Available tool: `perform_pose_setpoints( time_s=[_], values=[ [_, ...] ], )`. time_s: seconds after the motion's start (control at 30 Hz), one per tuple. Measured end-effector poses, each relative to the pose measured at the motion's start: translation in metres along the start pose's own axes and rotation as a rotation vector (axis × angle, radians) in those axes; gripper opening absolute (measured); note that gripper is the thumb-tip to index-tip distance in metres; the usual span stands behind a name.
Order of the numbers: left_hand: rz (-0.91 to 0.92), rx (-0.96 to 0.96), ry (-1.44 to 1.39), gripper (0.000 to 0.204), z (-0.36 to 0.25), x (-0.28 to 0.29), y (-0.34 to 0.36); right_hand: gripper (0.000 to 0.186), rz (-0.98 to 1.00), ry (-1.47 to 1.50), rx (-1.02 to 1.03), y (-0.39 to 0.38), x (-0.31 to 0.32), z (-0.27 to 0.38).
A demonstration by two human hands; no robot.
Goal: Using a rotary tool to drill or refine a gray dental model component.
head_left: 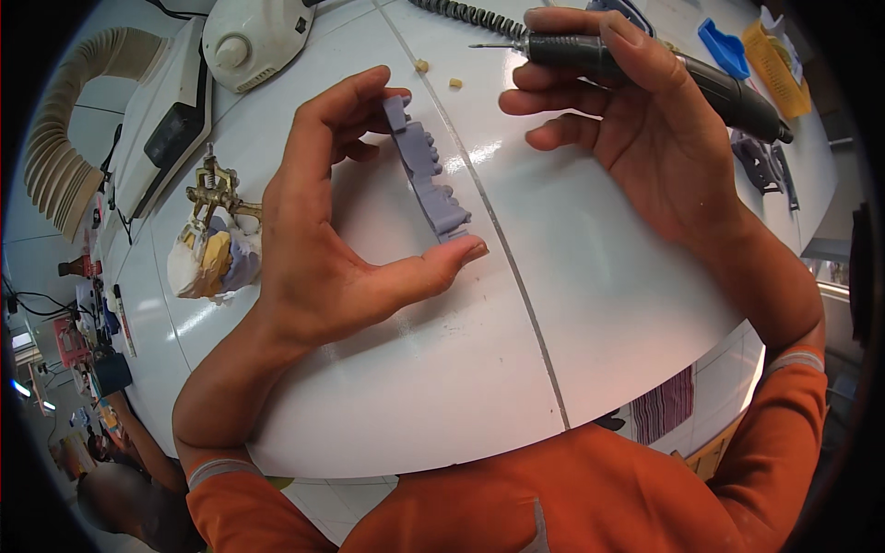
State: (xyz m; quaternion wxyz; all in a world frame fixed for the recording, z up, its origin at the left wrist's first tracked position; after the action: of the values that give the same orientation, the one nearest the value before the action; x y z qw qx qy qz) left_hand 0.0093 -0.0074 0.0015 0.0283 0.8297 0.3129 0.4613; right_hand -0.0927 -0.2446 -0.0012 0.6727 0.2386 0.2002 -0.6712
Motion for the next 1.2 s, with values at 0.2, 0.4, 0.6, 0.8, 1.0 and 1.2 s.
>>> perform_pose_setpoints(
  time_s=[0.2,0.4,0.6,0.8,1.0,1.2],
  values=[
    [0.078,-0.047,0.061,0.102,0.004,-0.006,0.004,0.061,0.052,-0.608,0.079,0.000,-0.006,0.008],
    [0.047,-0.071,0.072,0.100,0.000,-0.003,0.007,0.048,0.341,-0.891,0.161,-0.002,-0.028,0.007],
    [0.055,-0.053,0.066,0.101,0.000,-0.004,0.005,0.049,0.340,-0.925,0.148,0.001,-0.025,0.005],
    [0.042,-0.081,0.054,0.103,0.001,-0.004,0.006,0.049,0.366,-0.949,0.146,0.002,-0.025,0.006],
    [0.028,-0.119,0.039,0.101,0.004,-0.004,0.008,0.050,0.299,-0.921,0.155,-0.002,-0.024,0.004],
    [-0.001,-0.119,0.074,0.100,0.000,-0.001,0.005,0.050,0.360,-0.981,0.161,-0.002,-0.030,0.012]
  ],
)
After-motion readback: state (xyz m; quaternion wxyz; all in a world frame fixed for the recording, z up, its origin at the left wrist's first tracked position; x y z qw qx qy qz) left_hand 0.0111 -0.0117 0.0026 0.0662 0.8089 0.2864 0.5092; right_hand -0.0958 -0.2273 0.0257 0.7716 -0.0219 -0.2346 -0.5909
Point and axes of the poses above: each hand's wrist, its own y-axis towards the middle knuckle, its own x-axis out of the back of the hand, z = x × y, the point moved 3 cm from there along y, towards the middle knuckle, and after that the axes turned 14 degrees about y, right-handed, at the moved point
